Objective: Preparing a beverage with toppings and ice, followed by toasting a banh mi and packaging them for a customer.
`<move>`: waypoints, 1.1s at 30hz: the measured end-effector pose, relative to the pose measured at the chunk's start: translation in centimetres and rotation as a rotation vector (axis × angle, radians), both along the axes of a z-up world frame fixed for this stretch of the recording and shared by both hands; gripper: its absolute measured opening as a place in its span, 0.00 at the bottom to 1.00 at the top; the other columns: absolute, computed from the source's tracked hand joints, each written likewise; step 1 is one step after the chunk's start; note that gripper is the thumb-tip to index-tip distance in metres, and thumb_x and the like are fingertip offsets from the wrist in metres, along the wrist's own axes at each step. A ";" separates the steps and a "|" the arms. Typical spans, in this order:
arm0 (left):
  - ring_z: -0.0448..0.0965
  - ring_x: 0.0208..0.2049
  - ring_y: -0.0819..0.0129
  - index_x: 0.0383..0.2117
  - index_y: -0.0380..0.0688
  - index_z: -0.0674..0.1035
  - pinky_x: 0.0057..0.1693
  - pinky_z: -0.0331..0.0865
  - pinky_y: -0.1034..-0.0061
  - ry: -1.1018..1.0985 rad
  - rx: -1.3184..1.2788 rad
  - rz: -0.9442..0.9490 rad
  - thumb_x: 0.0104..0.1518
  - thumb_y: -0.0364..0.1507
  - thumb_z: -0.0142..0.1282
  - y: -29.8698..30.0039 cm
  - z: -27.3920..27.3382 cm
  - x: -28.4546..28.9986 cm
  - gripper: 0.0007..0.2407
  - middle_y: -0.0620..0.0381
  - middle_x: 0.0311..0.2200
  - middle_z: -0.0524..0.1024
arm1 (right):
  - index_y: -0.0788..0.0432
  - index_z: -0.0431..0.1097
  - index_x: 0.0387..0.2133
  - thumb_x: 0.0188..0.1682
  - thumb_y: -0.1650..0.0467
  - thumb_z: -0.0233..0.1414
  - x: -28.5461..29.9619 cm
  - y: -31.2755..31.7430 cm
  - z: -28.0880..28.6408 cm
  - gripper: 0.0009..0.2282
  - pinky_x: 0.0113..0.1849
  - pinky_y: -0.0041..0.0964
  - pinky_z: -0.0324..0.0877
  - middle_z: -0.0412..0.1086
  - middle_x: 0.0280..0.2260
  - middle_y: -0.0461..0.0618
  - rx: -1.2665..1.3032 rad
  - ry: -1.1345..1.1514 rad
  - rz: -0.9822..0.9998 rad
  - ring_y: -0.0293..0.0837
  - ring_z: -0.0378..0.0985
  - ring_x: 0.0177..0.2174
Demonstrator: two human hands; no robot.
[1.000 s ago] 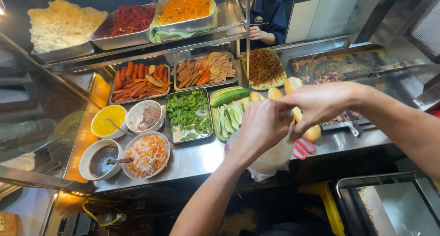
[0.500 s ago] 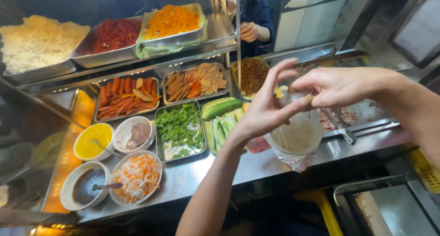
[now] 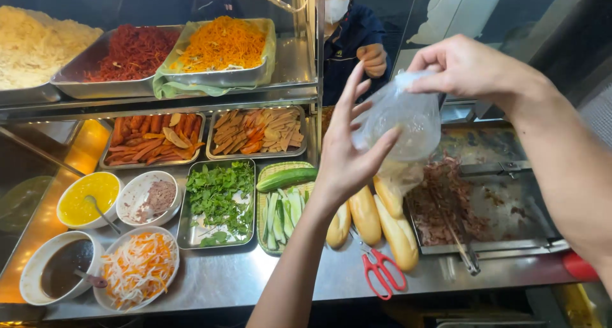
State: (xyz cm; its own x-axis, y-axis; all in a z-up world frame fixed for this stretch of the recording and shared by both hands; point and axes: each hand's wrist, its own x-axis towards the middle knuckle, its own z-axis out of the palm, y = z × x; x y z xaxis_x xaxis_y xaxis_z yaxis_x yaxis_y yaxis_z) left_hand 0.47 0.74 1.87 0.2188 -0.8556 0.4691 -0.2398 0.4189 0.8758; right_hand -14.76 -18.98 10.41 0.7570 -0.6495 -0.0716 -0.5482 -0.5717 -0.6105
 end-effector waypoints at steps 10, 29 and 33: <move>0.76 0.29 0.74 0.64 0.43 0.69 0.34 0.71 0.82 0.373 0.350 1.134 0.57 0.23 0.60 15.3 -32.3 1.7 0.25 0.54 0.37 0.76 | 0.58 0.76 0.45 0.52 0.65 0.62 7.0 -20.3 -3.2 0.12 0.36 0.37 0.68 0.76 0.36 0.48 -0.245 -0.081 0.018 0.40 0.77 0.37; 0.77 0.27 0.60 0.50 0.49 0.76 0.43 0.67 0.62 -0.069 0.854 1.574 0.57 0.36 0.58 15.3 -37.4 0.8 0.16 0.61 0.24 0.74 | 0.45 0.73 0.39 0.52 0.68 0.61 16.8 -28.6 -11.1 0.06 0.27 0.38 0.61 0.71 0.34 0.43 -0.169 -0.192 -0.145 0.39 0.74 0.33; 0.76 0.26 0.61 0.48 0.48 0.77 0.42 0.66 0.64 -0.092 0.858 1.578 0.57 0.35 0.57 15.1 -37.0 0.9 0.14 0.61 0.25 0.73 | 0.49 0.79 0.33 0.53 0.70 0.58 18.1 -28.9 -13.3 0.03 0.26 0.36 0.64 0.75 0.37 0.39 -0.235 -0.203 0.002 0.37 0.70 0.32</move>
State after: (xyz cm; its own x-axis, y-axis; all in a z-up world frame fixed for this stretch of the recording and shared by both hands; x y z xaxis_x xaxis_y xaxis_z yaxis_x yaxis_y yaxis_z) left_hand 1.42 15.85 -35.09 0.9858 0.1269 0.1097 0.0219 -0.7461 0.6655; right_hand 3.37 -47.84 -2.85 0.7421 -0.6285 0.2328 -0.4271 -0.7111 -0.5584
